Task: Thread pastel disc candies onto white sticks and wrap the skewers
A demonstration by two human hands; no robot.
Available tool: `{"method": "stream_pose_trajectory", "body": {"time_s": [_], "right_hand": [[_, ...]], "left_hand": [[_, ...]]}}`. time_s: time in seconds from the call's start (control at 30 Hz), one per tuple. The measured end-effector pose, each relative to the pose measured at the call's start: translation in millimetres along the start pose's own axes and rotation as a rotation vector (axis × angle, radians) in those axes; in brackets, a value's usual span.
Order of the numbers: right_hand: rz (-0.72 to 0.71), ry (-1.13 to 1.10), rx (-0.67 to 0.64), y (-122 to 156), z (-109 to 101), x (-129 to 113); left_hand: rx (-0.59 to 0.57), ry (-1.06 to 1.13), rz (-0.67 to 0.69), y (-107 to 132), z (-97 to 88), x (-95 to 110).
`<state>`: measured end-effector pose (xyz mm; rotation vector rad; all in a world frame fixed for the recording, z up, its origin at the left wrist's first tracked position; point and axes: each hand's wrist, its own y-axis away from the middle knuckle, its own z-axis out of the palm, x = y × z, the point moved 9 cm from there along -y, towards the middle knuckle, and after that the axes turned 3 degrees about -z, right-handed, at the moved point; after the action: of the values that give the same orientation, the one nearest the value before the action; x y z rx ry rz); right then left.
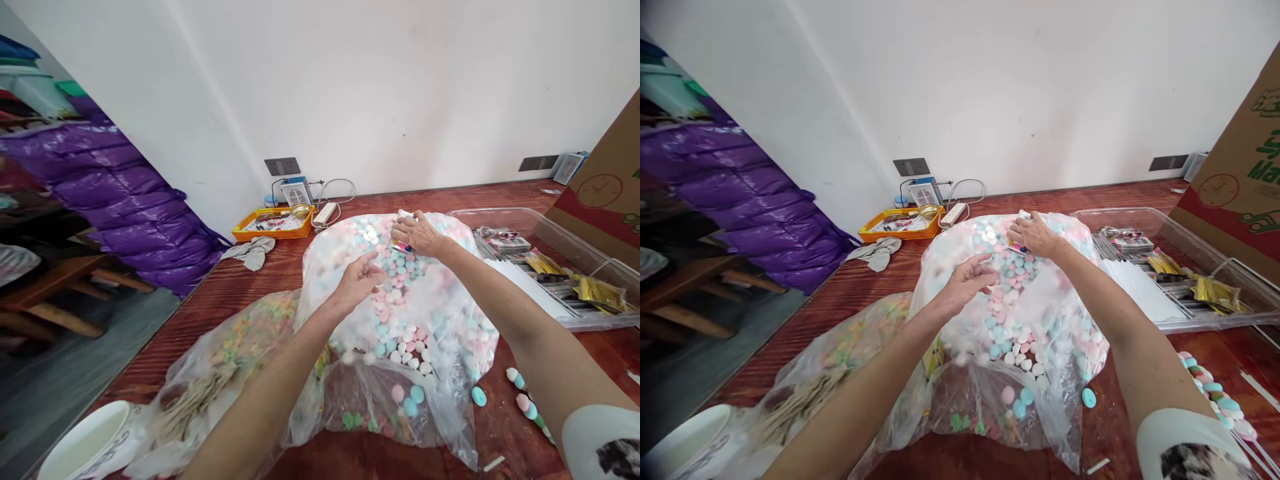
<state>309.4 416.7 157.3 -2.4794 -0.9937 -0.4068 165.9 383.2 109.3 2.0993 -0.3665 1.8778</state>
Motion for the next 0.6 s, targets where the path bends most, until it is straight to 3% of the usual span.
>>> {"method": "stream_pose_trajectory", "body": {"time_s": [0.1, 0.23, 0.33, 0.43, 0.53, 0.6], "right_hand": [[-0.095, -0.030, 0.197, 30, -40, -43], [-0.278, -0.082, 0.464, 82, -89, -130], [-0.354, -0.183, 0.563, 118, -110, -183], [-0.105, -0.359, 0.475, 136, -111, -193], [0.299, -0.538, 0.375, 166, -106, -186], [0.466, -0.737, 0.373, 190, -109, -196]], "left_hand": [[-0.030, 0.363, -0.103, 20, 7.8, -6], [-0.288, 0.752, -0.238, 68, 61.7, -14], [-0.266, 0.900, -0.284, 109, 87.5, -24], [-0.064, 0.947, -0.314, 145, 87.4, -40], [0.118, 0.955, -0.338, 173, 71.2, -58], [0.173, 0.973, -0.364, 187, 60.1, -70]]}}
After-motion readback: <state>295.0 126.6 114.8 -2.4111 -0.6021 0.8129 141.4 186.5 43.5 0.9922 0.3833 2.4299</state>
